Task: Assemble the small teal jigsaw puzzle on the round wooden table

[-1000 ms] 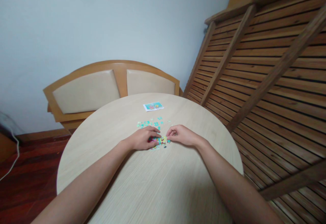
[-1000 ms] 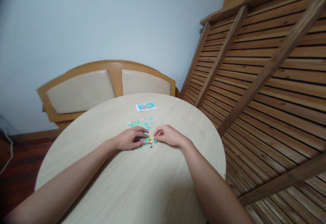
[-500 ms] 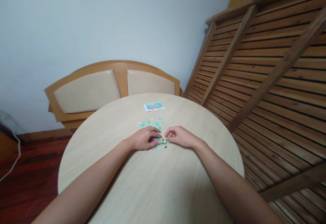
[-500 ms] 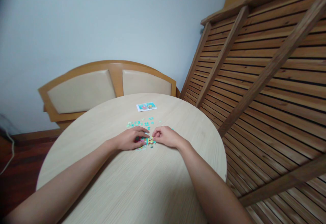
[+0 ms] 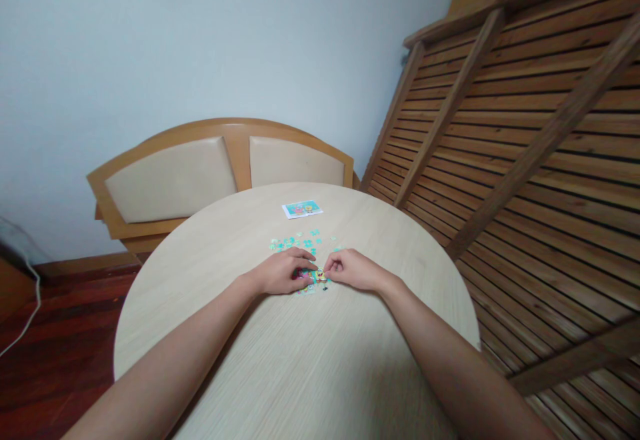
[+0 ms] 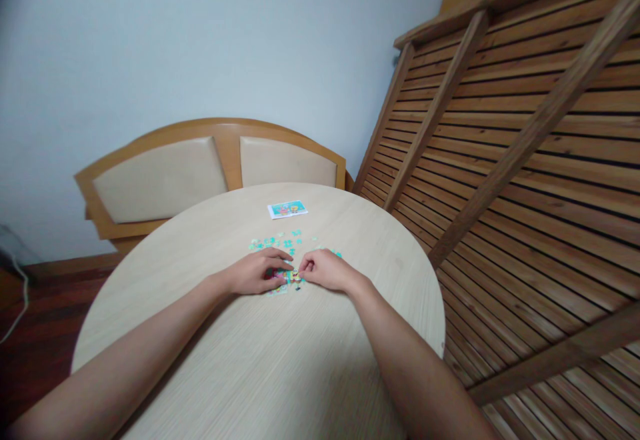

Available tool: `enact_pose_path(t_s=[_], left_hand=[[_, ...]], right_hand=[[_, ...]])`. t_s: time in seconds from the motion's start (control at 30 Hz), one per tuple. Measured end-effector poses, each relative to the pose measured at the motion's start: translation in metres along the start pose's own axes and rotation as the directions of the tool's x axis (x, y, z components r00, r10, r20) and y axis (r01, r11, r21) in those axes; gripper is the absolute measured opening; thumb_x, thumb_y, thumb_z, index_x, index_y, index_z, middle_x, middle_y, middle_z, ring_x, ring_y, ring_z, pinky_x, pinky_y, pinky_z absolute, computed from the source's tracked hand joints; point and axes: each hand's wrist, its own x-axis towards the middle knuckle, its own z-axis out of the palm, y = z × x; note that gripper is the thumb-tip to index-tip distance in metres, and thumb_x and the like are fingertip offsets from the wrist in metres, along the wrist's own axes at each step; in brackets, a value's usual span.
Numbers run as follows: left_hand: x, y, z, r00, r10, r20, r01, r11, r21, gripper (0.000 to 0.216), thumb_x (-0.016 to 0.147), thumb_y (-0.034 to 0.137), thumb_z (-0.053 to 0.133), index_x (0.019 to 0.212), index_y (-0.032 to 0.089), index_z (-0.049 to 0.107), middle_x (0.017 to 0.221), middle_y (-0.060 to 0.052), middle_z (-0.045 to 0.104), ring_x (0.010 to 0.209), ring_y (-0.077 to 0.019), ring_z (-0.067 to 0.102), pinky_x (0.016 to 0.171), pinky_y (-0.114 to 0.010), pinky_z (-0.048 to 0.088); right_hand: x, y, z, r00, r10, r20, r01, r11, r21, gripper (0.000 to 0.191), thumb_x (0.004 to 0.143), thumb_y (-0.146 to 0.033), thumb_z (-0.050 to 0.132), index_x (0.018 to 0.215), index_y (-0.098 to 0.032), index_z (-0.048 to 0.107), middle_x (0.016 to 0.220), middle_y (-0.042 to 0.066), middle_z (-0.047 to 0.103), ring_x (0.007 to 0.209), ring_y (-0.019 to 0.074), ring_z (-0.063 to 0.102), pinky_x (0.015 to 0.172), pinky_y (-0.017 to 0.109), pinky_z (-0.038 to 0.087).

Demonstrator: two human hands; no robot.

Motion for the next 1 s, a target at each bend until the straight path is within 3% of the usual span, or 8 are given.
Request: enact_pose_path(t_s=[0.23,0.53,0.77,1.0], left_hand=[[-0.001,-0.002,0.001,1.0,0.008,-0.008,-0.008,1.0,-0.001,0.03,0.09,0.032,0.061,0.117,0.021,0.069,0.124,-0.012,0.064,0.115,-0.0255,0.061,0.103,-0.038,0.046],[-0.002,-0.002,0.0,1.0,0.008,-0.001,-0.008,1.0,0.0,0.031,0.091,0.032,0.061,0.118,0.02,0.07,0.125,-0.012,0.064,0.116,-0.0256,0.061,0.104,-0.038,0.046],[-0.003,-0.003,0.001,1.0,0.019,-0.009,-0.019,1.0,-0.01,0.031,0.093,0.036,0.058,0.116,0.02,0.07,0.124,-0.013,0.065,0.115,-0.0253,0.061,0.104,-0.038,0.045],[-0.004,-0.004,0.001,1.0,0.009,0.003,-0.009,1.0,0.003,0.032,0.092,0.035,0.058,0.118,0.019,0.07,0.125,-0.013,0.064,0.116,-0.0253,0.06,0.105,-0.038,0.045]], right_hand=[[0.0,-0.001,-0.001,0.999,-0.04,-0.008,0.04,0.998,-0.05,0.017,0.082,-0.03,0.068,0.088,-0.016,0.076,0.074,0.003,0.072,0.069,0.0154,0.064,0.062,0.023,0.042],[-0.004,0.001,-0.011,0.999,-0.049,0.006,0.049,0.999,0.007,0.021,0.084,-0.033,0.065,0.091,-0.016,0.076,0.075,0.003,0.071,0.069,0.0151,0.06,0.062,0.023,0.042],[-0.01,0.015,-0.028,0.991,-0.011,-0.136,-0.007,0.991,-0.132,0.02,0.082,-0.027,0.063,0.09,-0.016,0.077,0.086,0.006,0.073,0.073,0.017,0.061,0.069,0.027,0.044],[-0.011,0.018,-0.028,0.998,0.021,-0.065,-0.028,0.994,-0.11,0.026,0.079,-0.031,0.067,0.097,-0.016,0.078,0.093,0.008,0.074,0.078,0.0181,0.063,0.071,0.027,0.046]])
